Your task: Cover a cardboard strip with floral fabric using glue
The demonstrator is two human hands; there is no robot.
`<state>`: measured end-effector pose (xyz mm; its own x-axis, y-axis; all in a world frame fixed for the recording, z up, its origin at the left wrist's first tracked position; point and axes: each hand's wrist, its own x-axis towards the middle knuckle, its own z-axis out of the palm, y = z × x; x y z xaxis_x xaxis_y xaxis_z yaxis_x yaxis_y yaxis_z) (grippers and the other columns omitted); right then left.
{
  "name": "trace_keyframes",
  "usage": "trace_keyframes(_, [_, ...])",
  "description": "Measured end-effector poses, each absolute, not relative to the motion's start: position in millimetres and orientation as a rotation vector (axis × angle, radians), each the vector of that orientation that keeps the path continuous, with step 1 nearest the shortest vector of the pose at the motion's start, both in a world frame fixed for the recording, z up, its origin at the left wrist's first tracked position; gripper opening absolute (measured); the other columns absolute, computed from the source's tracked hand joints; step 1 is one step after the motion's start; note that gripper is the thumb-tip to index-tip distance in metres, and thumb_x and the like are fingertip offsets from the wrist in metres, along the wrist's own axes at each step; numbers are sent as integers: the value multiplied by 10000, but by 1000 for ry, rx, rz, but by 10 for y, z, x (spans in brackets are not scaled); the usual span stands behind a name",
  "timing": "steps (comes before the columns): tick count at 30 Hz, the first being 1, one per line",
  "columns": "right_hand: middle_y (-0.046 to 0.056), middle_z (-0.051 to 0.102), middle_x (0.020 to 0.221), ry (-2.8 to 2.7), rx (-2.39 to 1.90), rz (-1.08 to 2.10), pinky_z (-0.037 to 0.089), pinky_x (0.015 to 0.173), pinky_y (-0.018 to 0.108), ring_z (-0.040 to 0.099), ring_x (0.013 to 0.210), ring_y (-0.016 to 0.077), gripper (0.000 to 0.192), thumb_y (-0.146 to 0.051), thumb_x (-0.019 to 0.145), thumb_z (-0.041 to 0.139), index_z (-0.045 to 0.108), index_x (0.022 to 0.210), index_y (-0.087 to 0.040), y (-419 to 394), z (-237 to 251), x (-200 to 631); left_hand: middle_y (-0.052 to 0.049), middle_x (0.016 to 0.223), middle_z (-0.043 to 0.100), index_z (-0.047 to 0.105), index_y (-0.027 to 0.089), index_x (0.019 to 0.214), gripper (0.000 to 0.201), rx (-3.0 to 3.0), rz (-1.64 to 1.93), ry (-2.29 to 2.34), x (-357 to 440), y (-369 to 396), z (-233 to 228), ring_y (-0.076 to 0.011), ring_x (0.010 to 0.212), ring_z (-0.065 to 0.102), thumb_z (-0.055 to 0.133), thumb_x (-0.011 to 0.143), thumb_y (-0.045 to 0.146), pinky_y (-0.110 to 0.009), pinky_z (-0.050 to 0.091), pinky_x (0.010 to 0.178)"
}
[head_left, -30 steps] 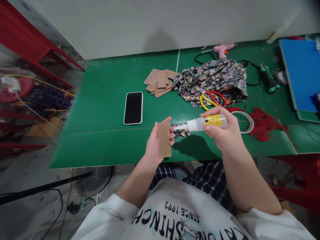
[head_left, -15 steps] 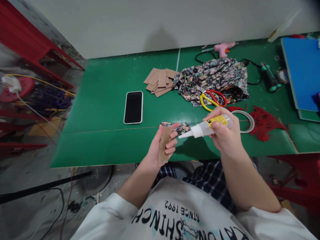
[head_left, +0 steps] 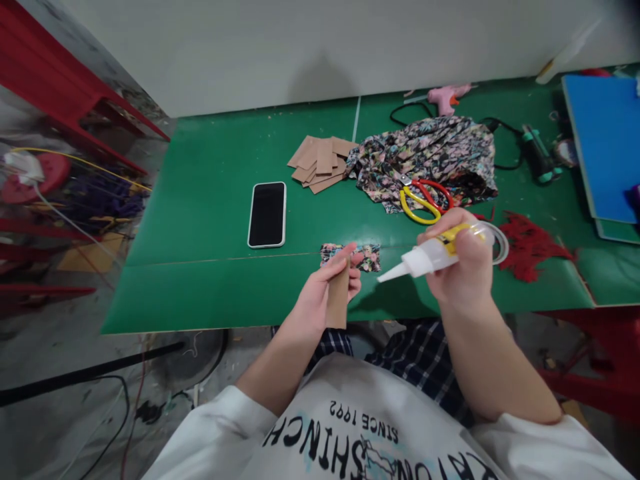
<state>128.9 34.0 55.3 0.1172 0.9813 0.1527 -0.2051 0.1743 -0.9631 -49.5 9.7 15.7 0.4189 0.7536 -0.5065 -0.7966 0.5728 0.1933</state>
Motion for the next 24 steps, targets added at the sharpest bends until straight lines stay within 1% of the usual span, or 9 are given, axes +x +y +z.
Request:
trace_keyframes(4, [-14,539,550,-1436,-977,1049,275,361,233,423,421,84,357,-574,672,632,577,679,-222,226,572,1240,-52,844,613,513,136,1201,321,-26,957,627,-484,131,224,-145,784,614,392,906,170,-291,507,745])
trace_keyframes(7, [-36,561,546,-1736,-898,1035,291,375,207,422,407,59,328,-524,707,634,569,722,-203,169,639,1189,-42,827,612,550,156,1169,331,50,975,664,-459,124,257,-147,770,614,366,935,300,-294,505,737])
trace_keyframes(9, [-39,575,539,-1877,-872,971,306,386,200,421,395,51,368,-556,701,624,555,722,-195,164,671,1152,-46,832,612,569,158,1152,383,106,963,691,-434,113,255,-143,749,609,336,940,377,-289,503,721])
trace_keyframes(11, [-27,596,558,-1969,-876,872,335,414,201,450,411,56,423,-611,692,594,556,719,-191,173,679,1121,-61,882,620,573,163,1156,423,160,938,718,-410,100,236,-155,791,610,319,937,422,-293,497,736])
trace_keyframes(14, [-20,606,567,-2019,-939,740,363,449,204,495,437,70,470,-663,692,545,564,716,-195,190,654,1095,-84,1005,620,575,171,1163,457,209,909,743,-385,83,195,-180,891,606,313,929,463,-295,485,779])
trace_keyframes(16, [-19,617,576,-2011,-1011,666,367,453,207,513,446,76,479,-679,692,525,565,712,-203,199,633,1093,-84,1054,613,585,171,1152,469,216,900,740,-380,75,172,-180,920,601,322,921,483,-281,482,793])
trace_keyframes(18, [-15,634,600,-1984,-1084,576,365,454,212,521,454,82,468,-676,698,520,569,720,-211,210,617,1096,-80,1082,606,596,172,1137,477,221,896,726,-381,69,157,-177,929,598,332,913,500,-275,487,788])
trace_keyframes(21, [-10,639,599,-1929,-1160,444,361,455,221,520,452,88,443,-654,717,520,571,731,-215,223,602,1094,-78,1126,592,602,181,1130,481,233,875,726,-385,66,156,-187,942,592,314,916,502,-299,505,762])
trace_keyframes(24, [-12,627,573,-1936,-1148,404,359,449,220,519,446,87,460,-665,718,506,564,715,-209,217,593,1077,-77,1122,594,604,183,1131,478,231,892,764,-377,74,176,-180,936,596,307,920,495,-283,504,755])
